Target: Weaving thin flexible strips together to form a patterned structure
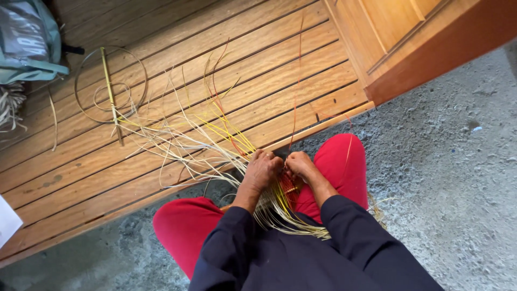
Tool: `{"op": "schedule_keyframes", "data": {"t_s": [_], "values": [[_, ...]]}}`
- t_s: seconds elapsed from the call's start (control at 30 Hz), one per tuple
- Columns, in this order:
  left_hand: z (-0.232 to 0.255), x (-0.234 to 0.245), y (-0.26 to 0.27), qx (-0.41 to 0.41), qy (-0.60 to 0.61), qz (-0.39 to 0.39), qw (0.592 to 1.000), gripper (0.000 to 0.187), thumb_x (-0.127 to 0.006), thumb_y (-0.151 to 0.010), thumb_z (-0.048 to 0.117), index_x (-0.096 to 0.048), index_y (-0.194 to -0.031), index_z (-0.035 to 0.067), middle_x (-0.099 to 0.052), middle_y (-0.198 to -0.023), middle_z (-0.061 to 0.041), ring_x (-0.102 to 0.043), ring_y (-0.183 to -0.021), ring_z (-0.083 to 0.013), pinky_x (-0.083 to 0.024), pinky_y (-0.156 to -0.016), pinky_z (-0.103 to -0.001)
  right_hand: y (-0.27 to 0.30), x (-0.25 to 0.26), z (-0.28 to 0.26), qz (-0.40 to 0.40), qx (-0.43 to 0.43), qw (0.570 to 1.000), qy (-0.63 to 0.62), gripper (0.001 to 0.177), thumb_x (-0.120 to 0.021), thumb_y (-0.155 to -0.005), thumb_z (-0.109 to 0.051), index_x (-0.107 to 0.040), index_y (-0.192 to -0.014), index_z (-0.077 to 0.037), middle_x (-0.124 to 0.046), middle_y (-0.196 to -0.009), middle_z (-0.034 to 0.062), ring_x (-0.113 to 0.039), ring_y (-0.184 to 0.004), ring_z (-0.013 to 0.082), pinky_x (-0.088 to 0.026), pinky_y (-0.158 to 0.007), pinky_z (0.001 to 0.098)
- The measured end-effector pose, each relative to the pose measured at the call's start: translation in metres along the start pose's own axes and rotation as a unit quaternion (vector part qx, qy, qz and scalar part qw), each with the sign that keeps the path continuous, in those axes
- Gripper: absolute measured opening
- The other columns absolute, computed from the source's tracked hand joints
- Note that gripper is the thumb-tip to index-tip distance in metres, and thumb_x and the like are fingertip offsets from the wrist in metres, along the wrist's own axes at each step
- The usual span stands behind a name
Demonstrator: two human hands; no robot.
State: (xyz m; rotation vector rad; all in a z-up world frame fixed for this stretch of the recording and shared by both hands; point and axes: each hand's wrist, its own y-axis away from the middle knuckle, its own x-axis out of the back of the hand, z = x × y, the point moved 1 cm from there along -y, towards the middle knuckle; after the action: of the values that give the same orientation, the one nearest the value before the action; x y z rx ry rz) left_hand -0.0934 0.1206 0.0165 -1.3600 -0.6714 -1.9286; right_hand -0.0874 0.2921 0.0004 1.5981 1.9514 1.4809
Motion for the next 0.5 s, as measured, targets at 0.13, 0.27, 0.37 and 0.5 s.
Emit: {"op": "schedule_keyframes", "data": {"t_s": [0.13,0.27,0.37,0.5], "values": [[0.002,0.007,0.0,-0.001,0.027,0.006,1.0,0.014,-0.051,-0.093,0.039,-0.065,-0.094,0.036,-0.06,-0.095,0.002,-0.064,-0.097,-0.0178,-0.036,-0.111,-0.039,-0.026,-0.014,0.02,0.036,-0.006,0.999,0.035,0.021,-0.065,-0.079,-0.041,-0.082,-0.082,-0.027,-0.079,-0.083,0.0054,-0.076,-0.092,0.0295,-0.06,-0.08,0.039],[-0.005,-0.029,0.0,0.061,0.006,-0.03,0.998,0.02,-0.052,-0.083,0.053,-0.067,-0.083,0.039,-0.059,-0.095,0.005,-0.06,-0.099,-0.0147,-0.032,-0.11,-0.041,-0.006,-0.013,0.008,0.058,0.002,0.998,0.001,0.017,-0.071,-0.076,-0.039,-0.081,-0.081,-0.026,-0.076,-0.071,0.0041,-0.076,-0.082,0.0252,-0.06,-0.077,0.0375],[0.001,-0.025,-0.008,0.096,-0.018,-0.037,0.995,0.028,-0.045,-0.088,0.053,-0.07,-0.082,0.041,-0.065,-0.089,0.006,-0.062,-0.1,-0.0146,-0.028,-0.112,-0.047,-0.001,-0.003,0.007,0.043,-0.006,0.999,-0.008,0.022,-0.065,-0.079,-0.043,-0.081,-0.084,-0.028,-0.075,-0.063,0.0013,-0.077,-0.077,0.0207,-0.061,-0.075,0.0356],[0.022,0.05,-0.036,0.207,0.082,-0.254,0.941,0.084,-0.012,-0.1,0.068,-0.08,-0.103,0.018,-0.076,-0.117,-0.008,-0.059,-0.13,-0.0278,-0.014,-0.121,-0.055,-0.03,-0.018,0.04,0.013,0.05,0.999,-0.014,0.03,-0.062,-0.083,-0.039,-0.083,-0.098,-0.024,-0.079,-0.097,0.0105,-0.072,-0.104,0.033,-0.057,-0.088,0.0476]]}}
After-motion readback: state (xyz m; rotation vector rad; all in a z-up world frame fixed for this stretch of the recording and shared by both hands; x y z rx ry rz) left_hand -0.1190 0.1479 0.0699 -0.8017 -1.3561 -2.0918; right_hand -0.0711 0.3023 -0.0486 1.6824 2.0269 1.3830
